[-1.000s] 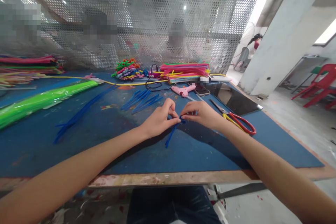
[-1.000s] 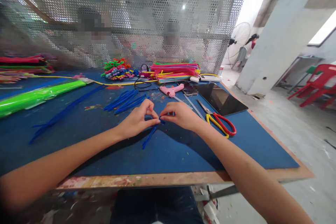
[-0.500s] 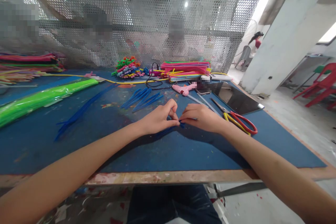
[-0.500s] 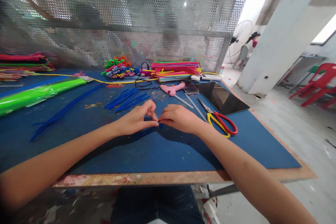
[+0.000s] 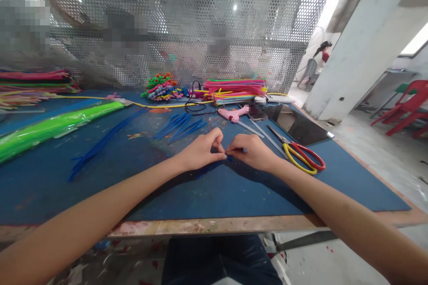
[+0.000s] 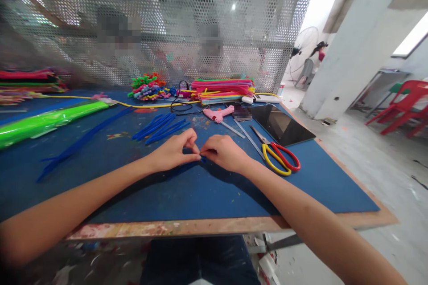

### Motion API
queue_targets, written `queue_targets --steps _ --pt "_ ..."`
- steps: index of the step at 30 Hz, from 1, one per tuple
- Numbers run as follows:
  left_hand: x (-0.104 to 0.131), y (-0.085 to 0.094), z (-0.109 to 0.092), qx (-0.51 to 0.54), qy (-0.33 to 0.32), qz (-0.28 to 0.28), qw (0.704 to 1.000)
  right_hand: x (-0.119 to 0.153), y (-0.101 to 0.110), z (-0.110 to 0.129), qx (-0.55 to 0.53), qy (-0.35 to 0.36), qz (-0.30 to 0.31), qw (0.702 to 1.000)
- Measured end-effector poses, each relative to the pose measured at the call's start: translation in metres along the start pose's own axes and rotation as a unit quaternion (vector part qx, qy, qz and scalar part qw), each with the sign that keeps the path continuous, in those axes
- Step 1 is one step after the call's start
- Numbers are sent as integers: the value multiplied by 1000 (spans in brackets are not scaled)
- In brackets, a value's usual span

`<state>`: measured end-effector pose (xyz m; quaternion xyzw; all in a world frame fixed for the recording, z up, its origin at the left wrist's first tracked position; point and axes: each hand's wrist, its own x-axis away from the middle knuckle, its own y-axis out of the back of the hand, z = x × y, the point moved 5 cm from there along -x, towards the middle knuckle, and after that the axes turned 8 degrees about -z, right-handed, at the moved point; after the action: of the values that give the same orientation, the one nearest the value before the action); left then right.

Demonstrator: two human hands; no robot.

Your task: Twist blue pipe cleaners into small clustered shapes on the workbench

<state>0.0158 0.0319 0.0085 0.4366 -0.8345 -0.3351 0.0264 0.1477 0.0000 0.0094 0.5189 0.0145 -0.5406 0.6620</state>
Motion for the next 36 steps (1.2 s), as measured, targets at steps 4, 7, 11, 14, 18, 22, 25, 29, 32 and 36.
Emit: queue_targets --steps 4,7,11,14,18,22,25,29,32,36 --pt "-4 2 14 165 104 -79 978 -3 10 -19 -82 -156 -102 979" --pt "-3 0 20 235 165 -122 950 -2 13 -27 -118 -221 -142 958" --pt "0 -4 20 274 183 -144 933 -1 7 -23 -130 -220 -112 960" --pt "1 -5 17 279 167 -147 934 0 1 -18 -142 -218 -90 961" --pt "4 -13 17 352 205 -117 906 1 4 -18 -148 -236 -133 951" --pt "6 -21 16 376 218 -79 897 2 7 -21 -162 -267 -163 936" --pt "6 -17 15 334 200 -106 915 3 5 -21 -205 -297 -149 921" --pt "5 -15 10 249 161 -100 950 2 0 -16 -220 -285 -102 927" --pt "6 -14 6 193 129 -100 968 2 3 -17 -207 -282 -130 928" --pt "8 -7 -4 29 40 -135 990 5 4 -20 -214 -316 -161 910"
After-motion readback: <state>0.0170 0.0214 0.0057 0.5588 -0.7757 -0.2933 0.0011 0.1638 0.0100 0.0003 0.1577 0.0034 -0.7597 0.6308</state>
